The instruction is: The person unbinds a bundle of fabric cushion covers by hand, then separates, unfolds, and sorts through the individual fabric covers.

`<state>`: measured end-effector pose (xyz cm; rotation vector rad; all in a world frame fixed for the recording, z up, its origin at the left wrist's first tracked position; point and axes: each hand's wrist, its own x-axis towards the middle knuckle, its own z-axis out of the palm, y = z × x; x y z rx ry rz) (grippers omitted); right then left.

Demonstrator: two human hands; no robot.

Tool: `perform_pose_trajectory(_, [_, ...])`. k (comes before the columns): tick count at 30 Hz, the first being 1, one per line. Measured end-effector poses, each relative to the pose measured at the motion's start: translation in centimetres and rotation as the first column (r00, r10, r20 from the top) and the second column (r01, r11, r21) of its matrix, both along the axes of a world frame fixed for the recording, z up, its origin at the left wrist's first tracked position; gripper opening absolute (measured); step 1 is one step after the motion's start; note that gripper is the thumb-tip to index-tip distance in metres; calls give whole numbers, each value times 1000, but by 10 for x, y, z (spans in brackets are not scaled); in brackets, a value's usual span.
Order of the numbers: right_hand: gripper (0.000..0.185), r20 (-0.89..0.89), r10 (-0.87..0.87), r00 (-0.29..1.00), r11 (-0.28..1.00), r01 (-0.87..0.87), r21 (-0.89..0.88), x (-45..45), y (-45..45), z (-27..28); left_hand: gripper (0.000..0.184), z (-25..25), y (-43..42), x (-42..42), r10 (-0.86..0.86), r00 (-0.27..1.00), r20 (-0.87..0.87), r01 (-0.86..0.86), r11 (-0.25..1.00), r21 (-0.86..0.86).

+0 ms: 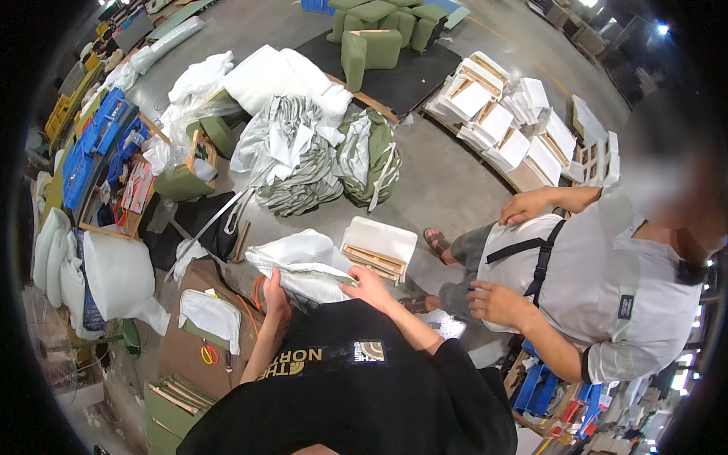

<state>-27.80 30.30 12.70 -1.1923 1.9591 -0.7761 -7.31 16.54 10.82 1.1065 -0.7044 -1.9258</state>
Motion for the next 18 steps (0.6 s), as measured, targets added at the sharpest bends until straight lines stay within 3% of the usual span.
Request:
perform_pose_trajectory(3, [29,170,-163,972,985,171,-33,8,-3,15,41,-12,2,6,-14,1000,8,14,1000,-3])
perform_pose_trajectory(7, [28,312,-142,939,979,181,-97,18,-5,22,48,-26,-1,12,-59,998,1,59,998,12])
perform_pose_trajectory(8, [29,274,-126,953,981,161,-109,19,-5,22,50,-32,-2,11,-50,998,-48,48,997,-54])
perform_pose_trajectory(12, [29,261,-257,930,950,293,-106,29,-8,39,53,-46,-10,10,-118,991,-68,126,983,130])
perform_pose_trajectory(14, [36,213,-268,940,936,307,-173,30,-12,37,47,-41,-8,9,-195,979,53,192,980,54])
perform_pose_trajectory(15, [40,156,-314,936,915,343,-213,32,-14,29,39,-54,-10,10,-247,969,-14,247,967,62])
perform_pose_trajectory(16, [43,129,-297,946,922,319,-218,34,-17,8,35,-44,-8,4,-229,971,74,228,973,24])
perform_pose_trajectory(17, [47,91,-305,948,921,318,-225,32,-22,-14,33,3,-3,-11,-249,968,-9,246,948,200])
perform_pose_trajectory(18, [49,57,-349,935,900,352,-258,37,-24,-8,34,20,-2,-20,-328,943,54,320,939,124])
